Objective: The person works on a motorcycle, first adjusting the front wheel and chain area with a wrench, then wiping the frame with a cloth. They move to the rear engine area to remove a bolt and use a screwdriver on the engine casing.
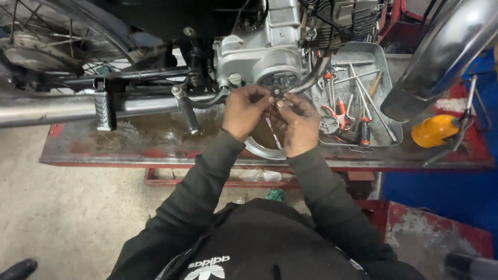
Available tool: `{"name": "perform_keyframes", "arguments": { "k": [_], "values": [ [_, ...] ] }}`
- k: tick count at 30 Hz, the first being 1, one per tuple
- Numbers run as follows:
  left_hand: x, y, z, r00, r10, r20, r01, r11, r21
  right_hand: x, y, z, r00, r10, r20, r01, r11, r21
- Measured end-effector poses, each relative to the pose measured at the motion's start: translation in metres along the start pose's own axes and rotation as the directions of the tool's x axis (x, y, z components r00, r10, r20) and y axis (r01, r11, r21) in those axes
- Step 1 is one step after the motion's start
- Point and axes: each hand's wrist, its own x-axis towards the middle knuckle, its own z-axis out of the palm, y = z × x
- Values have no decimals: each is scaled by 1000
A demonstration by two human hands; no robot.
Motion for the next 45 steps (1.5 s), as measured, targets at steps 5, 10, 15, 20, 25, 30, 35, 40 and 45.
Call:
{"name": "perform_keyframes", "arguments": {
  "k": [5,10,15,20,25,30,35,40,45],
  "values": [
    [5,-7,-3,996,-86,33,84,995,57,7,30,1,995,1,-103,7,997,76],
    [14,-17,-6,998,4,55,-20,956,294,0,25,13,982,-78,-173,78,997,-4],
    [13,-7,-3,964,209,164,-265,785,560,9,31,26,953,-162,-257,116,976,-187],
    [8,9,-6,945,242,219,-325,629,706,30,30,18,935,-260,-241,203,950,-237],
    [14,6,-7,958,188,217,-287,572,768,34,32,25,931,-285,-227,214,932,-292],
    [20,-18,3,966,234,112,-209,450,868,37,36,30,919,-292,-265,199,923,-329],
    [25,-39,1,903,389,184,-309,288,906,41,44,25,857,-371,-358,174,862,-477],
    [25,-39,1,845,486,223,-368,226,902,46,49,32,845,-391,-366,189,857,-480],
    [24,-40,10,806,588,62,-239,229,944,40,47,34,821,-432,-373,213,838,-502]
  ]
}}
